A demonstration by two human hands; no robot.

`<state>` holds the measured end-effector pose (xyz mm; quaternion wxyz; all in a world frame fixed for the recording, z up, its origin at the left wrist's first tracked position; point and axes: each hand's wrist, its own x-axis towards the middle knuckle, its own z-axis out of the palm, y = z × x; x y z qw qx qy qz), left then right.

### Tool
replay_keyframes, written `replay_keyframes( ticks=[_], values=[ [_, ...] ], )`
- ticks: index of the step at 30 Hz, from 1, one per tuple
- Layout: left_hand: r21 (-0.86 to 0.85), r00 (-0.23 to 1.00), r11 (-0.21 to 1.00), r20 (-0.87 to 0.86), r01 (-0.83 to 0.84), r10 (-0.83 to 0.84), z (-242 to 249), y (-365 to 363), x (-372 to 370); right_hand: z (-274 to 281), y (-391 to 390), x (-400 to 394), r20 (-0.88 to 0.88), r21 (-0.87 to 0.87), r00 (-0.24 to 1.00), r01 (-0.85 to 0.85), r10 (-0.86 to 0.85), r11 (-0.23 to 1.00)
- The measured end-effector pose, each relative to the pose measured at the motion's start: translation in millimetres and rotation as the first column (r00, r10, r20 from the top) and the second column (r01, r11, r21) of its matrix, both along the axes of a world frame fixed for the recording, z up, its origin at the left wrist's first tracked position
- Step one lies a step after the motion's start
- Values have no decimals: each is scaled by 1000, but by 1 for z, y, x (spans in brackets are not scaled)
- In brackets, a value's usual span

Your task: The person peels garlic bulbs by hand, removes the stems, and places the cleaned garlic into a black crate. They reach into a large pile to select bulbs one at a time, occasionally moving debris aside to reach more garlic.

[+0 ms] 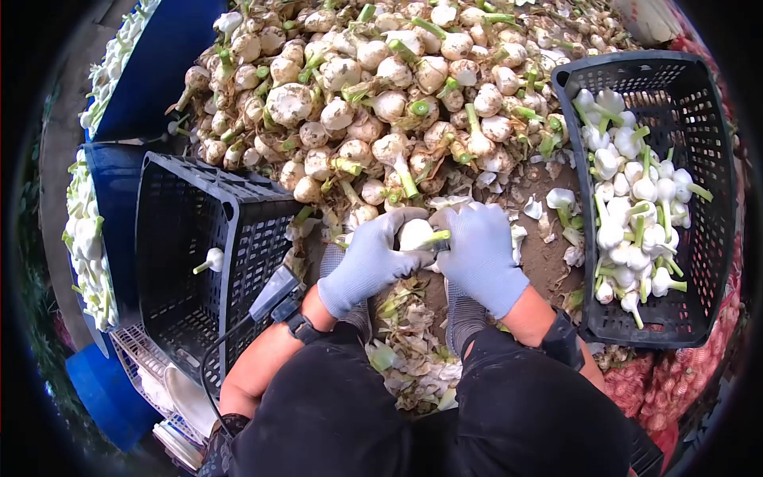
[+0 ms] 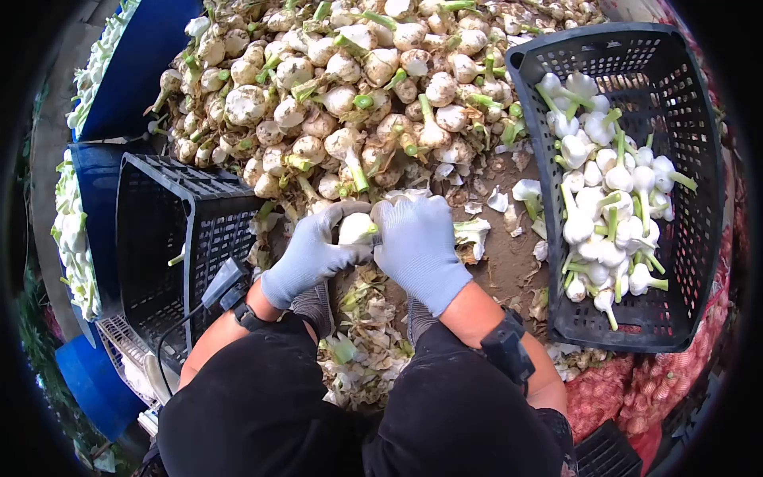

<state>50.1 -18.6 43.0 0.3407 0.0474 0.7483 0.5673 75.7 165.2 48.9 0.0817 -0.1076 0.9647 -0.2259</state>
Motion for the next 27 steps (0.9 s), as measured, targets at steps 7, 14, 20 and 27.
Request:
replay_keyframes(
  ticks=[7,14,20,27],
  values=[
    [210,930,941,313,-267,194,1,0,-3,-11,6,8,228,-417,953,283,-202,864],
    [-289,968,954,-250,-84,10,-7,4,0,-3,0,3,16,-151,989,146,-145,978],
    [388,924,849,275,-359,265,-2,6,-4,-18,8,5,83,-423,965,260,-249,868],
    [295,971,929,152,-223,185,-15,17,-11,-6,11,12,120,-538,992,90,-29,838]
  ],
)
